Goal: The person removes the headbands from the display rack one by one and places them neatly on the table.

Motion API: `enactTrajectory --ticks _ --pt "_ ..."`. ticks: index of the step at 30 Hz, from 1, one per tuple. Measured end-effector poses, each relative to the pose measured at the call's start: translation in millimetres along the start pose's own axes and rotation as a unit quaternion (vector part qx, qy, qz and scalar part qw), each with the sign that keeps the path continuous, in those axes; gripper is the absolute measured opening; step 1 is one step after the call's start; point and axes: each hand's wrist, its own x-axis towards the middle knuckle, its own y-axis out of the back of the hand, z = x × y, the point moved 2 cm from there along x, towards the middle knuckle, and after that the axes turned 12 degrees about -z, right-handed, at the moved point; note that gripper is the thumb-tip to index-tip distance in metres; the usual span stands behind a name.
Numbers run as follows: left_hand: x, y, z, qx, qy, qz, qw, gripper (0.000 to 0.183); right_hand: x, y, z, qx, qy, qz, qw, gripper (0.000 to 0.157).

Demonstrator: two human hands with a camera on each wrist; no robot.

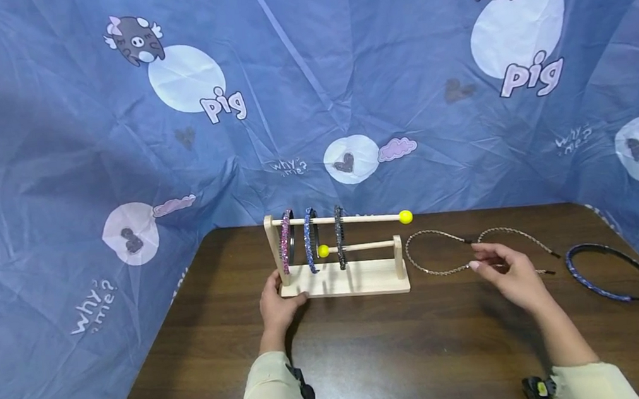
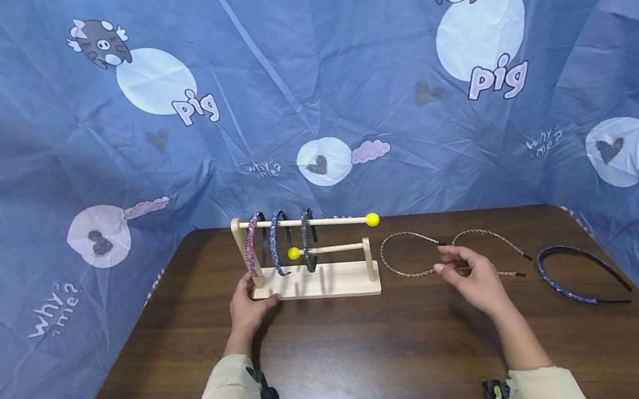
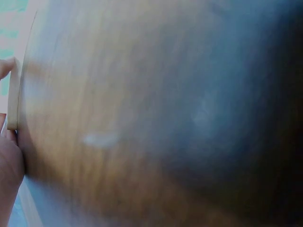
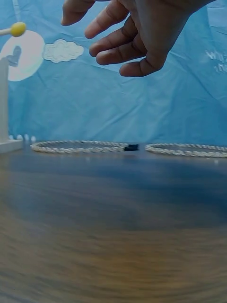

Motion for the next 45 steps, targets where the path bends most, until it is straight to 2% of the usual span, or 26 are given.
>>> enactTrajectory --ticks 6,8,12,15,23,27,33,37,45 --pt "0.7 1.7 2.2 0.000 -0.001 -0.001 1.0000 0.076 7 -10.5 -32 0.013 0.010 -0.008 1.000 0.029" --pt "0.3 2.2 2.5 -0.003 -0.003 -0.001 1.0000 0.075 9 -15.3 -31 0.026 0.012 -0.012 1.000 0.029" --pt "-0.1 2.8 2.0 0.000 -0.007 -0.001 1.0000 0.076 15 -27.3 -15 0.058 0.018 -0.018 0.998 0.030" --pt "-0.8 3.5 3.0 0.008 -0.004 -0.002 1.0000 0.077 19 -35.0 -18 0.070 0.014 -0.028 0.997 0.030" --pt "-0.3 2.1 1.6 0.003 0.003 -0.001 1.0000 0.077 27 -49.9 -62 0.080 0.014 -0.056 0.995 0.031" --pt "-0.4 2.0 0.3 0.007 0.005 0.003 1.0000 0.078 31 -58.1 -72 0.090 0.009 -0.073 0.993 0.032" --pt "1.0 1.9 2.3 0.010 0.008 0.002 0.9999 0.079 44 -71.7 -62 0.115 0.037 -0.082 0.989 0.034" --pt "1.0 1.8 2.6 0.005 0.011 0.002 0.9999 0.079 51 -79.8 -51 0.132 0.039 -0.086 0.987 0.036" --pt "1.3 1.4 0.0 0.010 0.009 0.005 0.9999 0.078 57 -92.8 -57 0.151 0.054 -0.093 0.983 0.035"
